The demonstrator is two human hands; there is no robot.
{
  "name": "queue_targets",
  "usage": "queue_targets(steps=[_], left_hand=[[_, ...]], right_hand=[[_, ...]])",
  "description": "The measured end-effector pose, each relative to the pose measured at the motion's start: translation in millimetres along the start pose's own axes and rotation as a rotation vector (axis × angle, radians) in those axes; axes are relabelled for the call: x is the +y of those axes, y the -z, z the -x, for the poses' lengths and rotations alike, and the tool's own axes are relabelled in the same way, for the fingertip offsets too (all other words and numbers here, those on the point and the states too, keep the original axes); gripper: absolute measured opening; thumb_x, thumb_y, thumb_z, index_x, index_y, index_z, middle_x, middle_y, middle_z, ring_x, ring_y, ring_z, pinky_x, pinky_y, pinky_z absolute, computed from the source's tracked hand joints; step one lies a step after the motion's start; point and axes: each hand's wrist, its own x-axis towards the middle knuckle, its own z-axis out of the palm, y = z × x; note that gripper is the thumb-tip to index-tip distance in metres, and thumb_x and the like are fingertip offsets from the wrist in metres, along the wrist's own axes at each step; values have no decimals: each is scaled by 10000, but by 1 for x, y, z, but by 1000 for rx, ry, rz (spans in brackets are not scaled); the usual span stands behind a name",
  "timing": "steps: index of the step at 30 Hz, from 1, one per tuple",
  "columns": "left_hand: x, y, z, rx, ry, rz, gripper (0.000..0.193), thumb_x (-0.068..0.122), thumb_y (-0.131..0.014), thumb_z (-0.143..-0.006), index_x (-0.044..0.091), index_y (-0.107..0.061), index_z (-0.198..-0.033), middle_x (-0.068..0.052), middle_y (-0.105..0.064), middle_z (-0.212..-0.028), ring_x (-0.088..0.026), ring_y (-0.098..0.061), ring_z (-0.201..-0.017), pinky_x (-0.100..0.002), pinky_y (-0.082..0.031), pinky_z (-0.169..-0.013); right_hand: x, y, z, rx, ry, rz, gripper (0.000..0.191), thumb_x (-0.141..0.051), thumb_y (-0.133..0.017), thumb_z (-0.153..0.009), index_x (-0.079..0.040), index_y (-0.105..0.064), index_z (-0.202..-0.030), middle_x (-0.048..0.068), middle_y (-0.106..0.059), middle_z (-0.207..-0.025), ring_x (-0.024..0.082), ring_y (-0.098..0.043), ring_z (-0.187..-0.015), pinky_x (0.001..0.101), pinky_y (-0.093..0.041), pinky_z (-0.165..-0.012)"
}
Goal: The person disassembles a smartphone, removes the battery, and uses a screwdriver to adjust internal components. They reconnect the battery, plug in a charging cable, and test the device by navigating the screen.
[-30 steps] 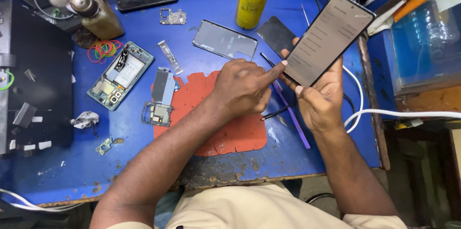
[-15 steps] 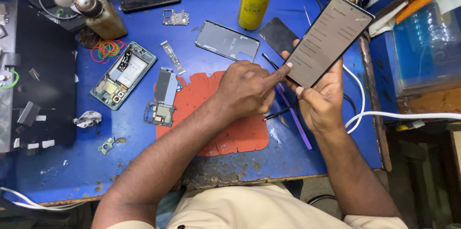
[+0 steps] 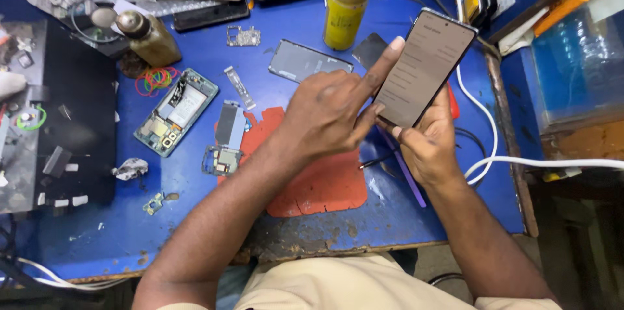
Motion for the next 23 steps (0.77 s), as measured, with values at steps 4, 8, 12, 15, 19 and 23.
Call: queue_targets(steps=[4,8,12,15,19,23], left_hand=[[-10,0,6,68,-20,-87,319,260,-745,-916,114,-578,-686,-73,-566,-598,-285,-585,-547,-436,-460,-537],[-12,2,0,86,-23,-89,369,256,-742,-901,111,-546,-625,-80,-553,-570,-287,-574,-516,-436,-455,-512],[-9,3,-1,76,-20,-90,362,248,-741,-902,107,-555,-625,-77,-555,-570,-285,-574,-514,-435,-459,-515],[-11,2,0,90,-8,-99,377,245,-745,-916,111,-560,-616,-74,-560,-567,-278,-572,-501,-431,-450,-499],[-11,2,0,96,-14,-114,390,241,-748,-921,114,-559,-604,-71,-555,-556,-279,-570,-491,-429,-447,-491],[-10,3,0,84,-11,-119,389,236,-750,-920,110,-562,-605,-66,-547,-543,-274,-572,-486,-425,-449,-488]], right_hand=[[0,2,0,-19,-14,2,863,114,-548,-859,-136,-214,-1614,180,-450,-1601,373,-556,-1441,511,-558,-1128],[-8,-5,-4,13,-31,10,864,128,-517,-847,-148,-193,-1599,187,-443,-1582,397,-552,-1426,528,-563,-1093],[-9,-7,-4,-15,-47,-12,882,143,-502,-838,-161,-178,-1600,194,-444,-1573,397,-540,-1428,537,-559,-1113],[-7,-6,-3,-28,-53,-18,882,148,-496,-836,-161,-185,-1602,196,-444,-1574,396,-542,-1428,541,-559,-1116],[-13,-12,-3,-35,-49,-1,886,151,-483,-829,-165,-188,-1603,198,-442,-1577,395,-540,-1430,540,-556,-1109],[-36,-27,-12,-34,-46,-7,879,154,-481,-835,-163,-193,-1603,203,-441,-1582,397,-544,-1425,543,-559,-1109]])
